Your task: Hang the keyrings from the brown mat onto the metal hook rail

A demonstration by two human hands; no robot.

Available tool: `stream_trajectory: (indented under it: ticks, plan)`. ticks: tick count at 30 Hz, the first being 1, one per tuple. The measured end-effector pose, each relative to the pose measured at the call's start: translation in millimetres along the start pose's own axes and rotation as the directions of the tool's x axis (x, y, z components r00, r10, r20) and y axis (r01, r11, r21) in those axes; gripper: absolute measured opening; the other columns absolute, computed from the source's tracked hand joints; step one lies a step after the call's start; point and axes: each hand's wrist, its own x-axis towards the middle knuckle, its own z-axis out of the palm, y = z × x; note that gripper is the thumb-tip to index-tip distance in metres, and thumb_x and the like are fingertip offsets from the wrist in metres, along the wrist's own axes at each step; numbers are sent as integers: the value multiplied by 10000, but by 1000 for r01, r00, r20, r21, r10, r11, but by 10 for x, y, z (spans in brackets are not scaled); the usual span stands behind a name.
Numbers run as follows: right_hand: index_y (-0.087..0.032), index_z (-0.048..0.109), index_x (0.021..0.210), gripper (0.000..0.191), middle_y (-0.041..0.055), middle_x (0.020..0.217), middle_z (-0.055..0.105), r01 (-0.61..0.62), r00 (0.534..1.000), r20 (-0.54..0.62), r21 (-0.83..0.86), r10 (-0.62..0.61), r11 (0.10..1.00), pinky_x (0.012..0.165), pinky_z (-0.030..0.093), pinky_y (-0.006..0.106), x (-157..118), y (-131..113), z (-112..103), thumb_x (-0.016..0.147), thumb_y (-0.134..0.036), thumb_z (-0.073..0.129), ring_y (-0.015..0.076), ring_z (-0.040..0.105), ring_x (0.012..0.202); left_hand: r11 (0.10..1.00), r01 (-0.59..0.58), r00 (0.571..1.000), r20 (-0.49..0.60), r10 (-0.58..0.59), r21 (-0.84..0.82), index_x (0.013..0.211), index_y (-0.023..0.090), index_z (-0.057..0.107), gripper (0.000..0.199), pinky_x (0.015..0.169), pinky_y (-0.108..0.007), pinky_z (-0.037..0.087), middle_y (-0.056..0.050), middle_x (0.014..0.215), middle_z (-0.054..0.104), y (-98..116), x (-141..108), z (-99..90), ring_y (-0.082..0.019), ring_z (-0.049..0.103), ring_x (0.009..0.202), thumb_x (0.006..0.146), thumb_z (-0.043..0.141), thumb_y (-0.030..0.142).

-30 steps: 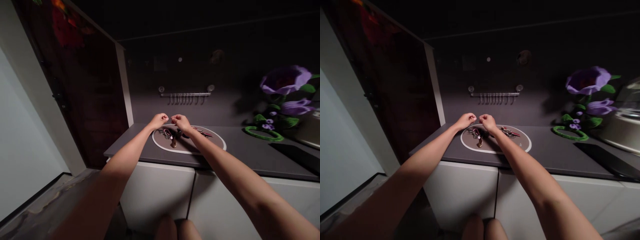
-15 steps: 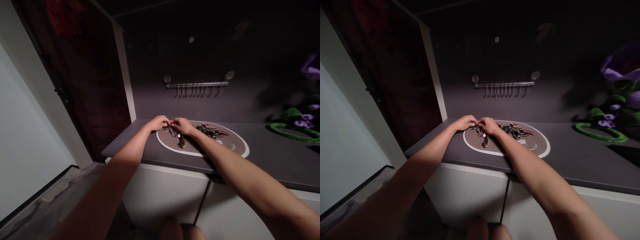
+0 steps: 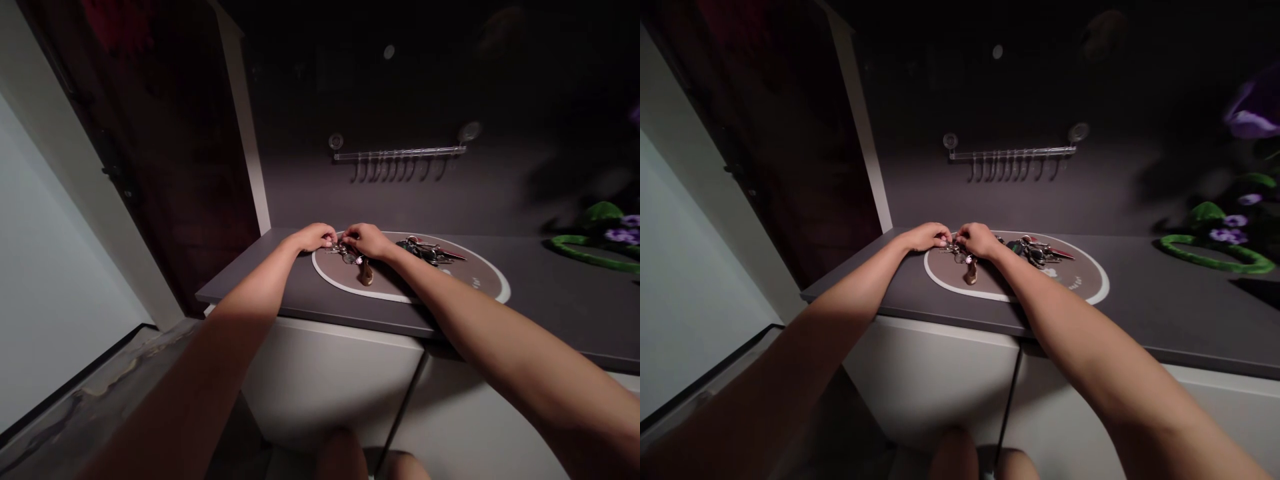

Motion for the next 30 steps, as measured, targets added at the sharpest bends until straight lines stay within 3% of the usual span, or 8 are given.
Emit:
stream_trajectory:
  ticks: [9,17,24,30]
  plan:
    - [-171,675,875,193,33,790,682,-6,1000,-3,-3,6,1000,646,375,205,-16,-20,-3,801,-252,516,118,571,689,1000,22,986,-164,-22,-5,775,126,626,130,666,-223,383,-4,725,594,52,-4,-45,-106,500,679,709,515,110]
    - [-187,681,849,171,44,842,687,31,999,-42,-23,-32,999,667,387,214,-6,-12,-4,786,-233,529,140,587,751,943,46,928,-335,-162,-329,811,118,608,122,686,-245,409,-3,688,575,108,30,-22,-97,492,647,734,514,111]
    - [-173,650,955,210,73,960,664,51,985,-165,32,-45,998,752,407,241,-7,-48,-34,782,-212,539,157,583,844,698,32,889,-299,-347,-716,814,103,565,91,627,-229,410,9,652,550,200,65,2,-60,484,563,764,507,54]
    - [-167,592,976,221,46,867,642,107,953,-297,165,-54,980,730,410,251,-9,-59,-43,760,-198,553,136,558,776,384,-21,903,-182,-389,-923,801,96,540,101,631,-223,423,-5,693,575,304,42,-28,-54,521,578,753,526,9]
